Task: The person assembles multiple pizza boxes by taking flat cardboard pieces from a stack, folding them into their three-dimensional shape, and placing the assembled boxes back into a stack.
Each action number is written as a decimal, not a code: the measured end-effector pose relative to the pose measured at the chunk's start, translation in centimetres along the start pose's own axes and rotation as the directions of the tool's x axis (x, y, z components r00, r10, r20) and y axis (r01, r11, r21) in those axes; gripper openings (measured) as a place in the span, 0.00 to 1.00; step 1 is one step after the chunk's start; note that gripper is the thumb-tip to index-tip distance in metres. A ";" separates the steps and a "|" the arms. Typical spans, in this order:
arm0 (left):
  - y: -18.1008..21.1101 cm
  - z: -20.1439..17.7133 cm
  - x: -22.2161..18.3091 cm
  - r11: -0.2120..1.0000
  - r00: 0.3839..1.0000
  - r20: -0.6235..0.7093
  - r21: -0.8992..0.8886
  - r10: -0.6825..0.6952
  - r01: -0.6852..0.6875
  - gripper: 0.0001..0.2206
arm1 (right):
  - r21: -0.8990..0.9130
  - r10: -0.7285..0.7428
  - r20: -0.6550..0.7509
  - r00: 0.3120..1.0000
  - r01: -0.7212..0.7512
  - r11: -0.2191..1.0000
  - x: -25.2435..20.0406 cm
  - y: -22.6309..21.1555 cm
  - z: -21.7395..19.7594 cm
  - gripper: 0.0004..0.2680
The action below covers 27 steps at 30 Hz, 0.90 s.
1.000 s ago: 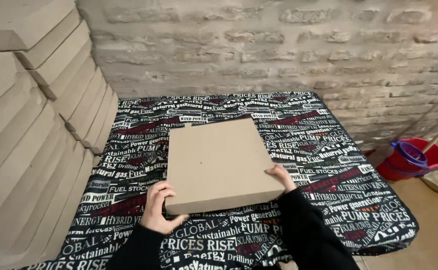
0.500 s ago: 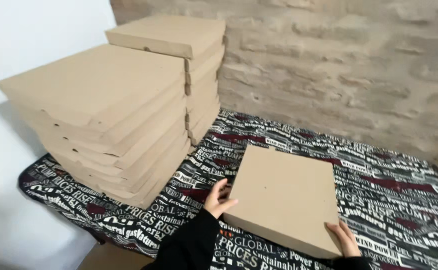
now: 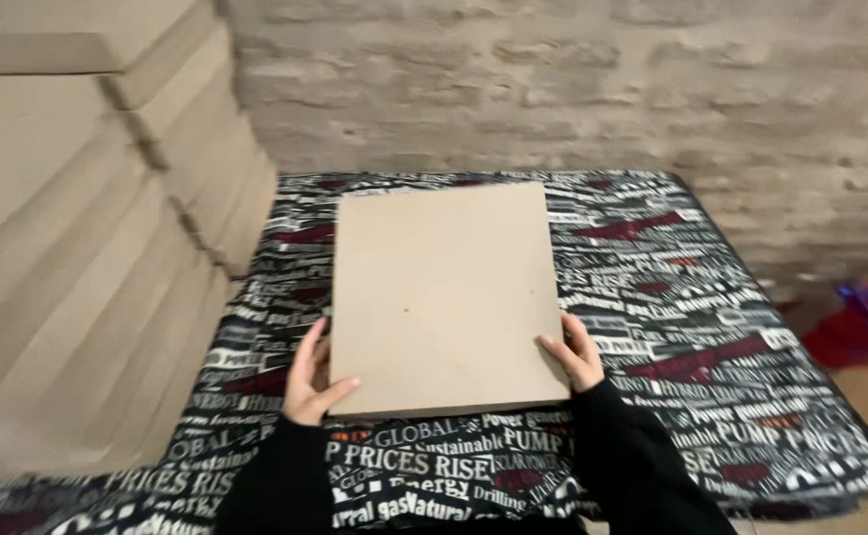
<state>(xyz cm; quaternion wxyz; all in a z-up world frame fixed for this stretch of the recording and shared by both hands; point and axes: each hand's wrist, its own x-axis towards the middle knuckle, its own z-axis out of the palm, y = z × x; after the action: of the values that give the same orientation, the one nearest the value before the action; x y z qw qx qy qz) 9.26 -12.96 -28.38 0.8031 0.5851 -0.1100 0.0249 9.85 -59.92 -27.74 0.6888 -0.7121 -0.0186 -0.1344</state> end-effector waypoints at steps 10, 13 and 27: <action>11.8 4.3 5.5 0.894 0.958 0.218 0.366 0.188 -0.259 0.35 | -0.018 -0.423 0.089 0.902 0.426 0.904 2.2 -12.5 -3.3 0.16; 13.4 5.2 8.4 0.737 0.863 0.323 0.453 0.388 -0.501 0.23 | -0.010 -0.423 0.073 0.903 0.424 0.905 7.2 -8.2 -4.2 0.14; 11.0 7.5 2.4 0.532 0.715 0.235 0.526 0.659 -0.663 0.23 | -0.420 -0.687 -0.358 0.632 0.548 0.723 -0.6 -11.2 -0.7 0.39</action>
<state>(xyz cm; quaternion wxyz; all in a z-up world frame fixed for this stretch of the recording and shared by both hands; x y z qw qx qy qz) 8.65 -16.84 -15.39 0.5160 0.7135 -0.3128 0.3562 6.77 -59.97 -16.96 0.4757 -0.6897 -0.0699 -0.5414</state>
